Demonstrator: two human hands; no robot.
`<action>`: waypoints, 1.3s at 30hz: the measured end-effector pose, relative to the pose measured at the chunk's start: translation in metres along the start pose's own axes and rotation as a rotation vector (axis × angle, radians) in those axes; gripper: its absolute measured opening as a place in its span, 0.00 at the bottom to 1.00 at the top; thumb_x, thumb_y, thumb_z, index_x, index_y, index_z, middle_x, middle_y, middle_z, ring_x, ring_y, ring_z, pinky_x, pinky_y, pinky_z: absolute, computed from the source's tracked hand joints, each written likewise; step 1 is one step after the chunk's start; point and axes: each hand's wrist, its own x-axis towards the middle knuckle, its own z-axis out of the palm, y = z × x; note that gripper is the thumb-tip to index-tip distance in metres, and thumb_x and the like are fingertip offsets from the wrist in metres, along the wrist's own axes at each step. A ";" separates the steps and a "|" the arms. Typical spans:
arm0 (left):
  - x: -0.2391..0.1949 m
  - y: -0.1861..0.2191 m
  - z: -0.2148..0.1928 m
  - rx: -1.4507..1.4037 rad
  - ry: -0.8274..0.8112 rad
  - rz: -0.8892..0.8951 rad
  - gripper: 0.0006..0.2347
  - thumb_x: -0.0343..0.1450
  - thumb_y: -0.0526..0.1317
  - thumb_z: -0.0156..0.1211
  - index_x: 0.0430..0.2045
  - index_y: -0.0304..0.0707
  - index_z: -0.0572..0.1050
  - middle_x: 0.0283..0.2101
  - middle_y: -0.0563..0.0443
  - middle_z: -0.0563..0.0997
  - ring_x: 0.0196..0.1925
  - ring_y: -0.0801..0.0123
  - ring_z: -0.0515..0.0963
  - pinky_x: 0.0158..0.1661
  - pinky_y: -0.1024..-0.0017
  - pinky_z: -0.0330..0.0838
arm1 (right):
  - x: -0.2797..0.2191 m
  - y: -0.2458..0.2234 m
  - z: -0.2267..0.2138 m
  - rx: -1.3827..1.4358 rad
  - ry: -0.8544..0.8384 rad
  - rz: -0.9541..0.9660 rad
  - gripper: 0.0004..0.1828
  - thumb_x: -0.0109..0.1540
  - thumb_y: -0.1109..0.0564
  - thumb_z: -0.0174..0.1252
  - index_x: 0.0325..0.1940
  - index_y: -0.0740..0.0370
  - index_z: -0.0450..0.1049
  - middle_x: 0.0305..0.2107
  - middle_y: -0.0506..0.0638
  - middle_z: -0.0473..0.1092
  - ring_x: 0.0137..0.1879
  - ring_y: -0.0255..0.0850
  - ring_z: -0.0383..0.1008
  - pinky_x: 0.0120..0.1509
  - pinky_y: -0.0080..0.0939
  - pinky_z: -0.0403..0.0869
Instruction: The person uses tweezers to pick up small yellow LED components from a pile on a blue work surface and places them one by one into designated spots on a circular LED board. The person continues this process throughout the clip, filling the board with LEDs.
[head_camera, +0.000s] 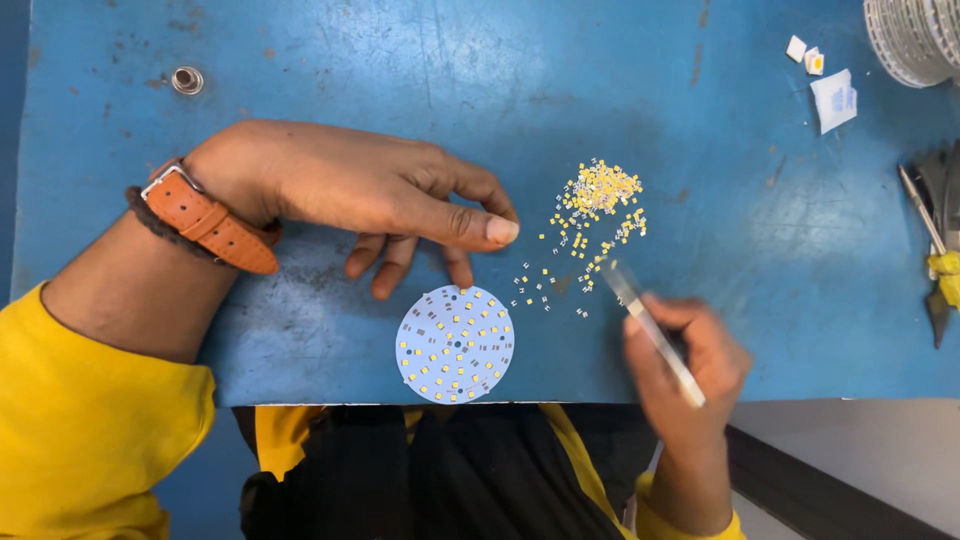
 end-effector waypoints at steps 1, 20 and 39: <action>-0.001 0.000 0.000 -0.004 -0.002 -0.003 0.33 0.65 0.63 0.50 0.61 0.43 0.69 0.42 0.42 0.85 0.17 0.67 0.84 0.14 0.73 0.76 | -0.006 -0.002 -0.001 0.029 -0.053 -0.040 0.09 0.62 0.63 0.65 0.44 0.71 0.76 0.32 0.52 0.75 0.36 0.31 0.73 0.41 0.29 0.71; 0.000 0.001 0.000 0.034 0.011 0.012 0.33 0.65 0.63 0.50 0.61 0.43 0.70 0.41 0.44 0.86 0.16 0.68 0.86 0.14 0.74 0.76 | -0.014 0.015 -0.007 0.252 -0.075 0.042 0.10 0.61 0.64 0.67 0.43 0.73 0.76 0.35 0.56 0.76 0.38 0.33 0.74 0.42 0.28 0.71; 0.001 -0.002 0.000 0.028 0.012 0.030 0.32 0.66 0.63 0.51 0.59 0.42 0.70 0.40 0.45 0.86 0.16 0.69 0.85 0.14 0.74 0.76 | -0.014 0.006 -0.005 0.320 -0.087 0.011 0.07 0.62 0.65 0.64 0.42 0.73 0.76 0.32 0.54 0.76 0.35 0.34 0.75 0.36 0.27 0.72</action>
